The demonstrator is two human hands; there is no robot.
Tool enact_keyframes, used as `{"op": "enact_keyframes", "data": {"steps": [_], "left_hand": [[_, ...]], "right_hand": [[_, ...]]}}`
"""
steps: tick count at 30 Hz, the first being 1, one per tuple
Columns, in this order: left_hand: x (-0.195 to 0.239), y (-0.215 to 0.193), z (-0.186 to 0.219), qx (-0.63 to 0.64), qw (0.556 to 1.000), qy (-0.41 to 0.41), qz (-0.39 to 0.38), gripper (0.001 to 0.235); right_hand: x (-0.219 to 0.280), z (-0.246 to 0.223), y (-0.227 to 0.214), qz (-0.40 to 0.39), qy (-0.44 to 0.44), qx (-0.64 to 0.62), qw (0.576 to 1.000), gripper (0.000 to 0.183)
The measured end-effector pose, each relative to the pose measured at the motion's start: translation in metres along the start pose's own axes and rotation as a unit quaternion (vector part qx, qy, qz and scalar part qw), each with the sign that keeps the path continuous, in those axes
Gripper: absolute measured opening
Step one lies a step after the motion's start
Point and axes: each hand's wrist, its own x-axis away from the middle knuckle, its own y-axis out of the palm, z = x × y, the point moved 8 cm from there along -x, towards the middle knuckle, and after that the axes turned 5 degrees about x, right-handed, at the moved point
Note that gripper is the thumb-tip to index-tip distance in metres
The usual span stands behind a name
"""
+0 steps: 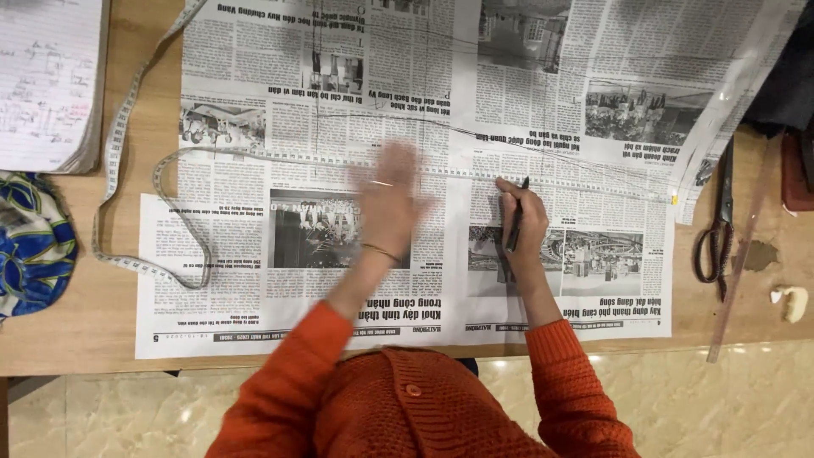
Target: The person uses a ruler and a pen to measure and mark lines on a newspaper spread out on a wooden table. They draw straight lines along the ruler's edge and make small marks at specific intervals.
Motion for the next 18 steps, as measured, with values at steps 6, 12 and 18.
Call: {"op": "enact_keyframes", "data": {"steps": [6,12,18], "left_hand": [[0.023,0.047,0.053,-0.013,0.982,0.191,-0.006,0.081],[0.014,0.002,-0.029,-0.057,0.992,0.079,-0.079,0.074],[0.021,-0.022,-0.069,-0.12,0.99,0.054,-0.052,0.074]], "right_hand": [[-0.004,-0.009,-0.001,-0.016,0.014,-0.02,1.0,0.013],[-0.008,-0.014,-0.003,-0.001,0.027,-0.023,0.999,0.012],[-0.006,-0.01,-0.002,-0.019,0.035,0.002,0.999,0.016]]}}
